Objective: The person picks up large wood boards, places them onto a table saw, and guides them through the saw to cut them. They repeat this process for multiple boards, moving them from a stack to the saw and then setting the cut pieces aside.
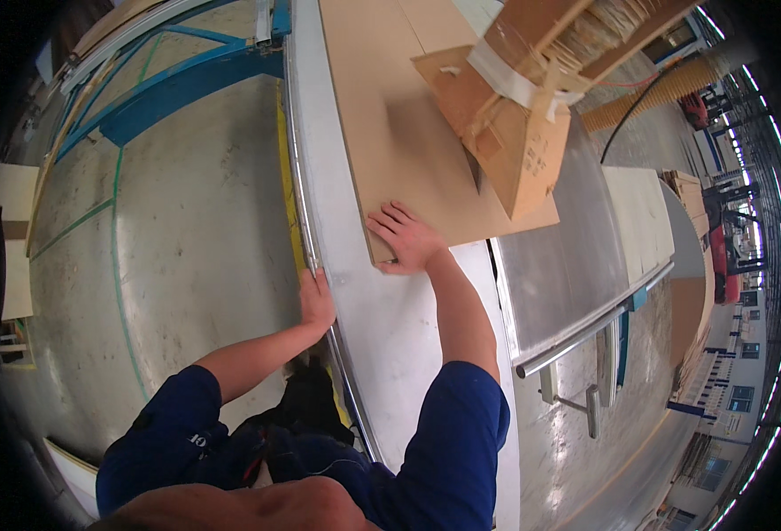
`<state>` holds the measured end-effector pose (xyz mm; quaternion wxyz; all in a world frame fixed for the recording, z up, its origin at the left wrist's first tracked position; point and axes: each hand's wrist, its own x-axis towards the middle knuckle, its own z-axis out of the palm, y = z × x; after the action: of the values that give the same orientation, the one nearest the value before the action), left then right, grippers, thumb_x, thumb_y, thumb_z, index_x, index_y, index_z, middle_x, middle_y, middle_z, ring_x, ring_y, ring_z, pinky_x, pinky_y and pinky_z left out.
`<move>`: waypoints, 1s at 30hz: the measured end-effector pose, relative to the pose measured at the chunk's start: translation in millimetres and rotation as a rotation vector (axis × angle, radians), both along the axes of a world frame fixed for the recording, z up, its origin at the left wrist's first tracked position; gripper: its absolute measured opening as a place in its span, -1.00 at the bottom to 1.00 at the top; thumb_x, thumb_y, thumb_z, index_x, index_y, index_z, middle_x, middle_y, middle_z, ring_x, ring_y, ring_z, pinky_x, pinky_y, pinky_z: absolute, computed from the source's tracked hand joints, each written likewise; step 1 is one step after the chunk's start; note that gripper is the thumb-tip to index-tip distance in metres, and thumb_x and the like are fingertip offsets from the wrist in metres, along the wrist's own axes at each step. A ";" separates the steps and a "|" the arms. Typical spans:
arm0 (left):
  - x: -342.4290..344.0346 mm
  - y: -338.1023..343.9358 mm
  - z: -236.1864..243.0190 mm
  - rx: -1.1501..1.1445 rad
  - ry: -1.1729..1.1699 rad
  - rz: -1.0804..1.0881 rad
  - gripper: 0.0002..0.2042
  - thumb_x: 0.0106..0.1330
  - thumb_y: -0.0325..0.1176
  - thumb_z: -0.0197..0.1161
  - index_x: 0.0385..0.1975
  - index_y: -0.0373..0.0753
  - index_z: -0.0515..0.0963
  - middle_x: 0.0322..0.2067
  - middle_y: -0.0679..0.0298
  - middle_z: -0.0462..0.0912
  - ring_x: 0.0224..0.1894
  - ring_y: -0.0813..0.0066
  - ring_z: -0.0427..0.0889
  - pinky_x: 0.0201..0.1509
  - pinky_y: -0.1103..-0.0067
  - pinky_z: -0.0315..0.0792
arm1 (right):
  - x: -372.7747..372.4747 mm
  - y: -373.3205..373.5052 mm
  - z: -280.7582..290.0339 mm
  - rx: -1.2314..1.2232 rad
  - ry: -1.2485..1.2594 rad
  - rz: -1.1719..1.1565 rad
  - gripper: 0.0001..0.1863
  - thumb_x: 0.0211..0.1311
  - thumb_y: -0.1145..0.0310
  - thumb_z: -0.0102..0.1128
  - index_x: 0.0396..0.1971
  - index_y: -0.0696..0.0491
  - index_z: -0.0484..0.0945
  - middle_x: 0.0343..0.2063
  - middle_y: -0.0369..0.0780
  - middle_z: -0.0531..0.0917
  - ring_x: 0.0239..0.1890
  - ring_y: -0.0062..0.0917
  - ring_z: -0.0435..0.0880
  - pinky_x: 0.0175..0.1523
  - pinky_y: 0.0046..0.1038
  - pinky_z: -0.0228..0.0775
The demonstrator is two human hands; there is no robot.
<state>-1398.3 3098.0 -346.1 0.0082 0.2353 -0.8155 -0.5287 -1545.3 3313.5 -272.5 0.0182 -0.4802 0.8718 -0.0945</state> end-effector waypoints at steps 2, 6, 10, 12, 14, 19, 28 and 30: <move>-18.9 -7.8 -5.6 0.010 0.013 -0.006 -0.60 0.56 -0.04 -0.19 -0.25 -0.36 0.23 -0.38 -0.33 0.54 -0.24 -0.45 0.48 -0.18 -0.05 0.29 | -19.8 -8.6 1.7 0.024 -0.003 0.004 -0.09 -0.04 -0.05 0.33 0.31 0.06 0.27 0.29 -0.13 0.37 0.37 -0.13 0.25 0.55 -0.14 -0.07; -49.7 -24.2 -2.6 0.046 -0.059 -0.082 -0.58 0.56 -0.03 -0.19 -0.22 -0.38 0.25 -0.34 -0.36 0.55 -0.19 -0.46 0.48 -0.15 -0.06 0.33 | -51.5 -19.7 4.5 0.080 -0.025 -0.022 -0.06 -0.02 -0.08 0.30 0.35 0.06 0.23 0.34 -0.13 0.33 0.41 -0.14 0.20 0.56 -0.16 -0.12; -75.5 -70.5 -36.2 -0.005 -0.055 -0.333 -0.54 0.54 -0.01 -0.14 -0.22 -0.41 0.35 -0.36 -0.28 0.61 -0.26 -0.36 0.56 -0.17 0.05 0.45 | -77.5 -41.0 -0.2 0.139 -0.003 -0.077 -0.06 0.01 -0.09 0.24 0.39 0.03 0.20 0.37 -0.11 0.30 0.44 -0.17 0.17 0.57 -0.12 -0.18; -95.0 -104.9 -21.8 0.144 -0.246 -0.590 -0.55 0.53 -0.04 -0.07 -0.31 -0.39 0.44 -0.41 -0.09 0.67 -0.38 -0.04 0.65 -0.27 0.25 0.51 | -70.2 -53.5 -14.3 0.067 0.040 -0.190 -0.14 0.05 -0.01 0.20 0.37 0.03 0.25 0.35 -0.08 0.33 0.43 -0.16 0.19 0.55 -0.08 -0.17; -91.7 -148.9 -17.5 0.462 -0.419 -0.687 -0.60 0.51 -0.08 0.00 -0.37 -0.34 0.52 -0.47 0.11 0.67 -0.49 0.32 0.65 -0.38 0.43 0.50 | -41.9 -82.2 -34.7 -0.102 0.146 -0.282 -0.29 0.05 0.16 0.19 0.27 0.06 0.37 0.28 -0.04 0.41 0.37 -0.08 0.30 0.50 0.03 -0.05; -26.5 -323.1 -45.6 -0.088 -0.366 -0.527 -0.72 0.38 -0.13 0.12 -0.26 -0.23 0.59 -0.49 0.17 0.66 -0.49 0.43 0.62 -0.36 0.42 0.53 | 51.0 -206.6 -35.2 -0.319 -0.405 -0.286 -0.33 -0.05 0.49 0.30 0.19 0.10 0.42 0.19 0.03 0.46 0.27 0.01 0.38 0.39 -0.07 0.17; 407.5 -580.3 -183.3 -0.786 -1.189 -0.210 -0.71 0.18 0.06 0.30 -0.25 0.07 0.72 -0.21 0.31 0.71 -0.06 0.31 0.67 -0.06 0.36 0.48 | 48.5 -388.7 -181.0 -0.136 -1.171 -0.310 -0.53 0.30 0.32 0.21 0.20 0.05 0.46 0.02 -0.05 0.63 0.00 -0.24 0.67 0.10 -0.34 0.50; 452.0 -580.1 -200.5 -0.485 -1.265 -0.051 -0.70 0.21 0.07 0.31 -0.24 0.04 0.71 -0.21 0.31 0.70 -0.05 0.32 0.66 -0.02 0.36 0.48 | 38.3 -446.8 -185.8 -0.078 -1.145 -0.292 -0.54 0.30 0.32 0.21 0.19 0.06 0.47 0.00 -0.06 0.64 -0.02 -0.25 0.67 0.08 -0.35 0.50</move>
<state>-946.3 2517.9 -546.6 -0.4304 0.4717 -0.7642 -0.0912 -1507.0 2866.6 -458.4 0.4549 -0.2282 0.7763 -0.3720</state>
